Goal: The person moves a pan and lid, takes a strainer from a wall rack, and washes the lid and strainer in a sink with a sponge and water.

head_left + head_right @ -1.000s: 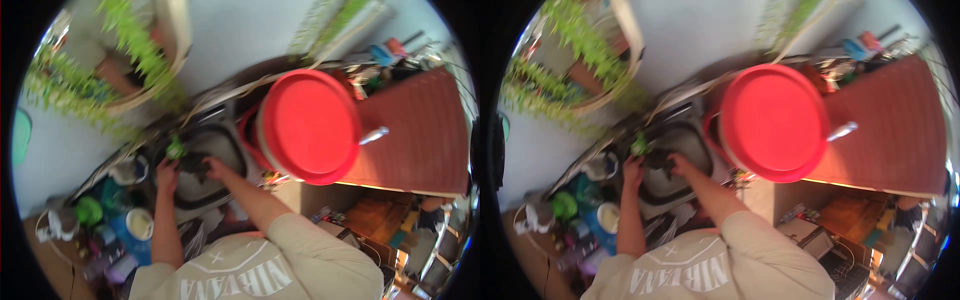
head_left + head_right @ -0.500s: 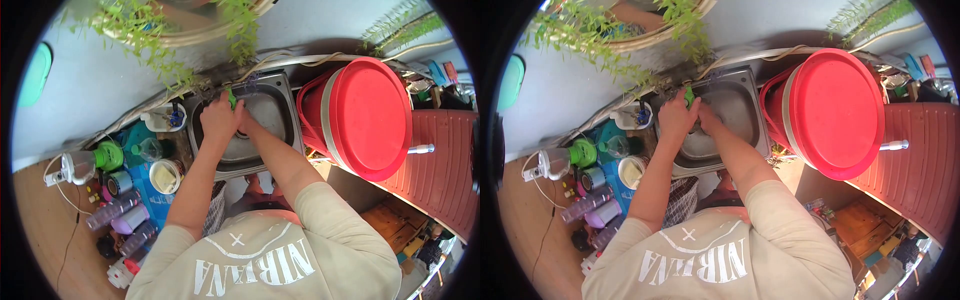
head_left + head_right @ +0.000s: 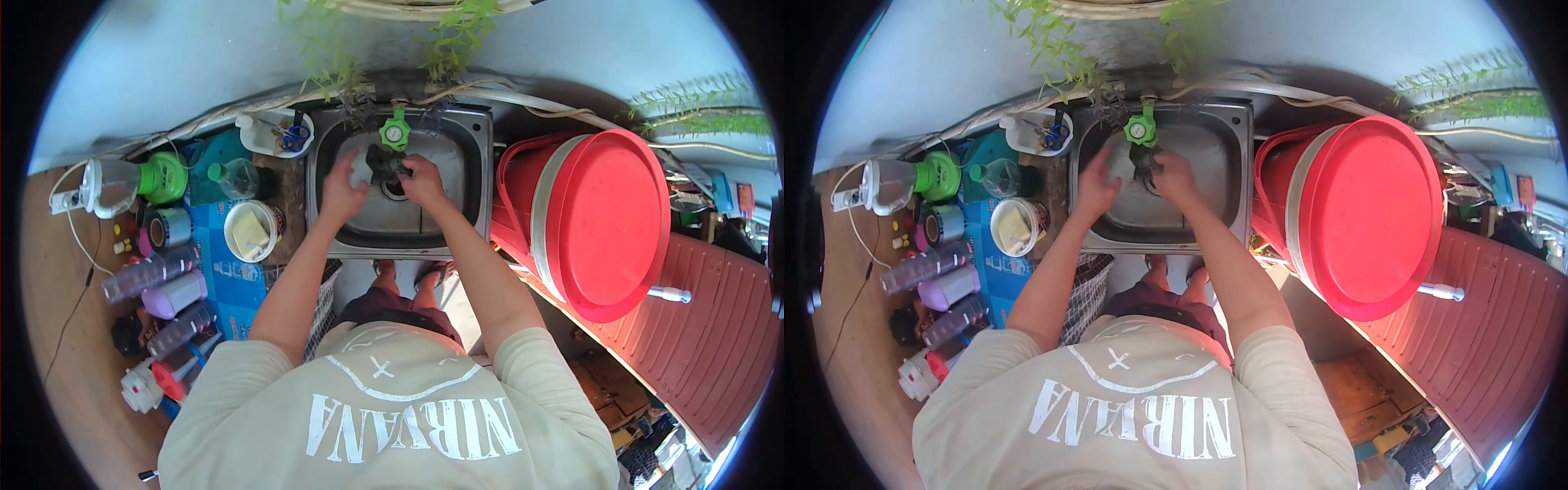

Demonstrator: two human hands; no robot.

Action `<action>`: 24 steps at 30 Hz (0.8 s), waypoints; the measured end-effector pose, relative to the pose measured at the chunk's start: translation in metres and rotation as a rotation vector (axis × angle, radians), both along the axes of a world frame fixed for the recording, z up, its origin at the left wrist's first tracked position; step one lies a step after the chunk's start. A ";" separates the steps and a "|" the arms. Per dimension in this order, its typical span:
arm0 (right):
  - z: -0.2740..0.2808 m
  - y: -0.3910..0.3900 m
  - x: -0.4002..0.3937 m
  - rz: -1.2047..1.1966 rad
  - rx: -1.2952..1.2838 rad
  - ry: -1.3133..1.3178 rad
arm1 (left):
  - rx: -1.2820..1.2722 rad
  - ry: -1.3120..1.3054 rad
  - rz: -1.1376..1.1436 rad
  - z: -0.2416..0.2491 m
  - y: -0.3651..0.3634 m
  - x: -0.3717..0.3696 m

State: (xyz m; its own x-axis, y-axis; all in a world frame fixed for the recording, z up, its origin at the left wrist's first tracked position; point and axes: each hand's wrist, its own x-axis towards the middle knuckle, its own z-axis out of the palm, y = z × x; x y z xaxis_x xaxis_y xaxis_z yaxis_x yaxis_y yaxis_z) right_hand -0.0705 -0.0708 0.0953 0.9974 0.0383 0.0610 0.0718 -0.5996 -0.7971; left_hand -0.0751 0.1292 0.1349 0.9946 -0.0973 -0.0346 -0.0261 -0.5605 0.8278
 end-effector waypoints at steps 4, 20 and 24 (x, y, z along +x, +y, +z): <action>0.019 -0.007 -0.010 0.066 0.404 0.162 | -0.094 -0.122 0.055 -0.075 -0.042 -0.013; -0.043 -0.002 0.004 -0.563 1.502 0.635 | -0.288 0.178 0.174 -0.023 -0.086 0.002; -0.019 0.014 0.014 -0.589 1.190 0.594 | -0.377 -0.057 0.639 -0.051 -0.087 0.017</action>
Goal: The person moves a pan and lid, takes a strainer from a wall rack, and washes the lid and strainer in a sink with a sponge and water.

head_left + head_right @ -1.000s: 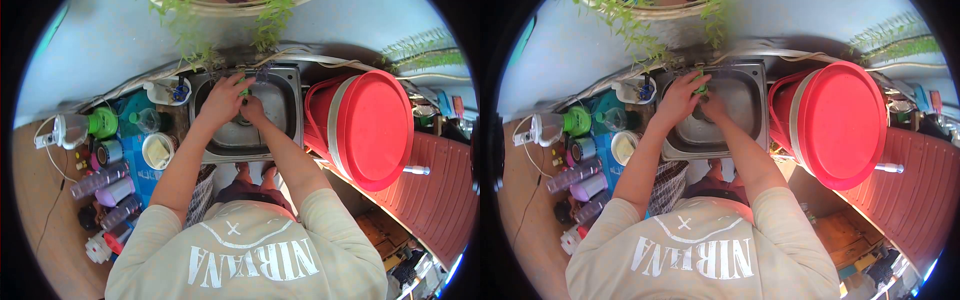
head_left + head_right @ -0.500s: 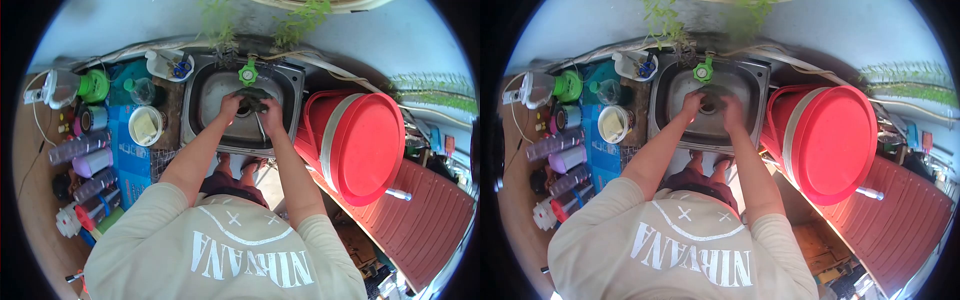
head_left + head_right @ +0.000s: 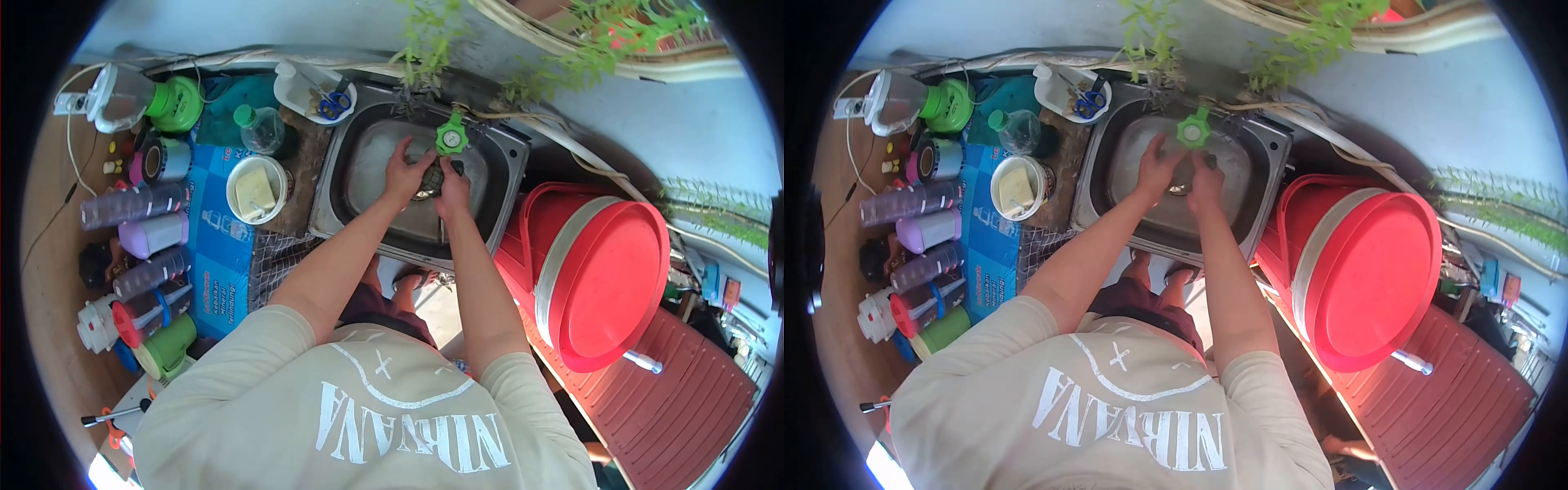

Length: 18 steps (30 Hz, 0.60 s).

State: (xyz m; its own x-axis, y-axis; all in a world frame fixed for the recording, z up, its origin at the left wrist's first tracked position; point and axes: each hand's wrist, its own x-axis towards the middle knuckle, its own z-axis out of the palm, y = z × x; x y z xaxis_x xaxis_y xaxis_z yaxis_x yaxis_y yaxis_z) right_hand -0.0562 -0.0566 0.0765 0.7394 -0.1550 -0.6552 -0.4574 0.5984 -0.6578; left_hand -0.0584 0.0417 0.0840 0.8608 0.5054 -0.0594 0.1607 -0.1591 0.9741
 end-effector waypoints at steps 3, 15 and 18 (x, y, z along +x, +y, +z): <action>0.002 0.021 0.008 0.117 -0.357 -0.104 | -1.006 0.473 -0.287 -0.020 0.022 0.009; -0.033 0.059 0.005 -0.093 -0.273 0.150 | 0.322 0.406 -0.314 -0.029 0.035 0.002; -0.008 0.062 0.007 -0.169 -0.075 0.298 | 0.418 0.188 -0.369 -0.019 0.036 0.000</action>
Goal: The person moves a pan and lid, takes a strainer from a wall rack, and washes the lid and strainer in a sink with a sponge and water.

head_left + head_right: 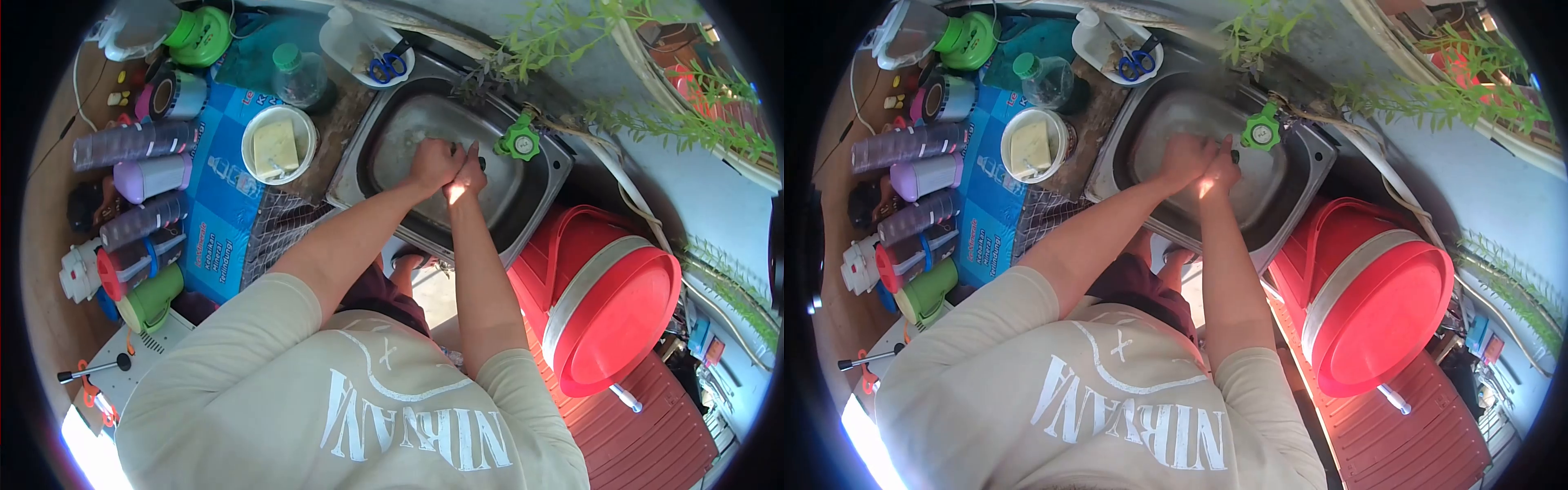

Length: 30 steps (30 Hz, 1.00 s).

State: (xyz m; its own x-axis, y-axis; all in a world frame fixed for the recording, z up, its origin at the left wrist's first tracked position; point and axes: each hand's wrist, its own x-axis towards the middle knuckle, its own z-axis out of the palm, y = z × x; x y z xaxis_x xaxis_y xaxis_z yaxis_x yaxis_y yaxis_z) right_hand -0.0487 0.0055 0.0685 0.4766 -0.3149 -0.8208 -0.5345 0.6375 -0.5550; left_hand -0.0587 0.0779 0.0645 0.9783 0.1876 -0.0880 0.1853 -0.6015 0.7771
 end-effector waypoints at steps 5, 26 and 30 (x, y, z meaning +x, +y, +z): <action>-0.050 -0.033 0.011 0.293 0.580 -0.039 | 0.068 -0.169 -0.200 0.009 0.010 -0.002; 0.023 0.014 -0.008 0.002 -0.085 -0.260 | -0.476 0.399 0.394 0.002 0.007 -0.011; -0.005 -0.001 -0.002 0.045 0.163 -0.178 | 0.027 0.046 0.088 0.050 0.008 -0.009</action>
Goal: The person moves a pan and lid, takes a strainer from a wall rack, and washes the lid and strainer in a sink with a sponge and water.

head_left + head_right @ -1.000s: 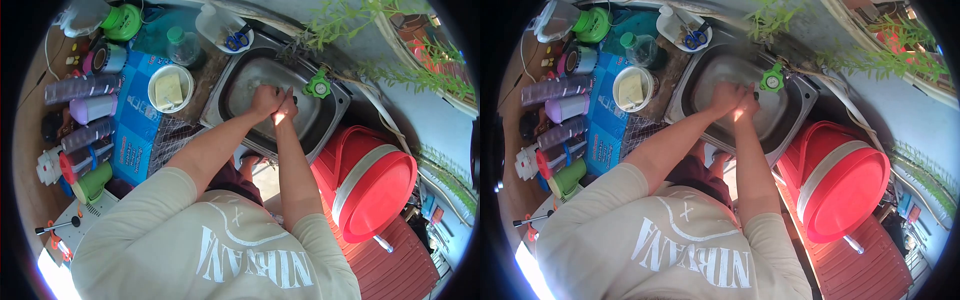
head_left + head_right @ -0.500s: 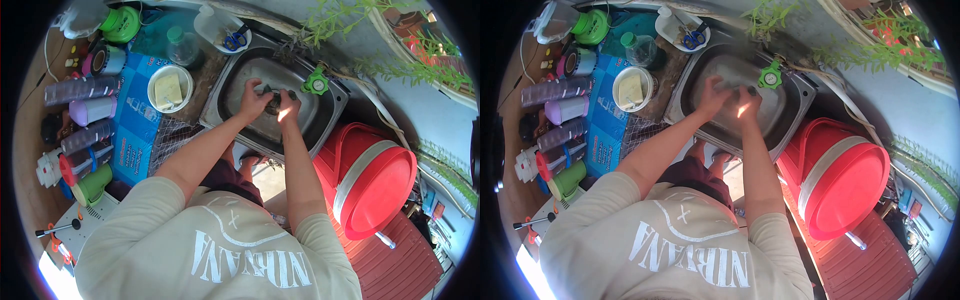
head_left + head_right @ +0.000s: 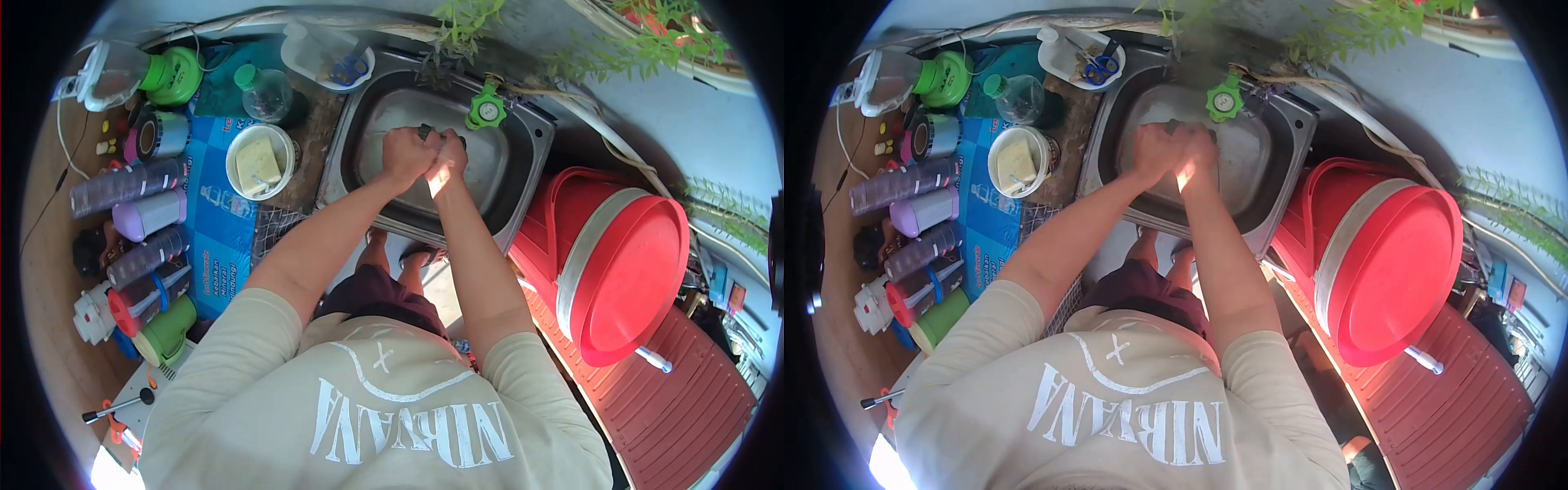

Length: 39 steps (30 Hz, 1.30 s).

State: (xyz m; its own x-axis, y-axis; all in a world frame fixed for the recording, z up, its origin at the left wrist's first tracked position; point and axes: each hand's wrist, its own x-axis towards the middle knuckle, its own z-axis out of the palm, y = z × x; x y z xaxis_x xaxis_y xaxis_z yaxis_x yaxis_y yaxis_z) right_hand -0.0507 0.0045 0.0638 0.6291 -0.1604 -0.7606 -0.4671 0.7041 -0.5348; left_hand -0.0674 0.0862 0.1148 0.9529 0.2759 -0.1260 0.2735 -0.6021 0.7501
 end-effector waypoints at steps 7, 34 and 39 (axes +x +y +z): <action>-0.042 -0.020 -0.003 0.242 0.432 -0.173 | 0.327 -0.471 -0.563 -0.001 0.023 0.017; 0.022 -0.016 -0.029 0.346 -1.226 -0.928 | -0.794 0.076 0.139 -0.039 -0.011 -0.028; 0.013 -0.010 -0.031 0.282 -1.046 -0.561 | -1.431 0.582 0.551 -0.051 -0.016 -0.020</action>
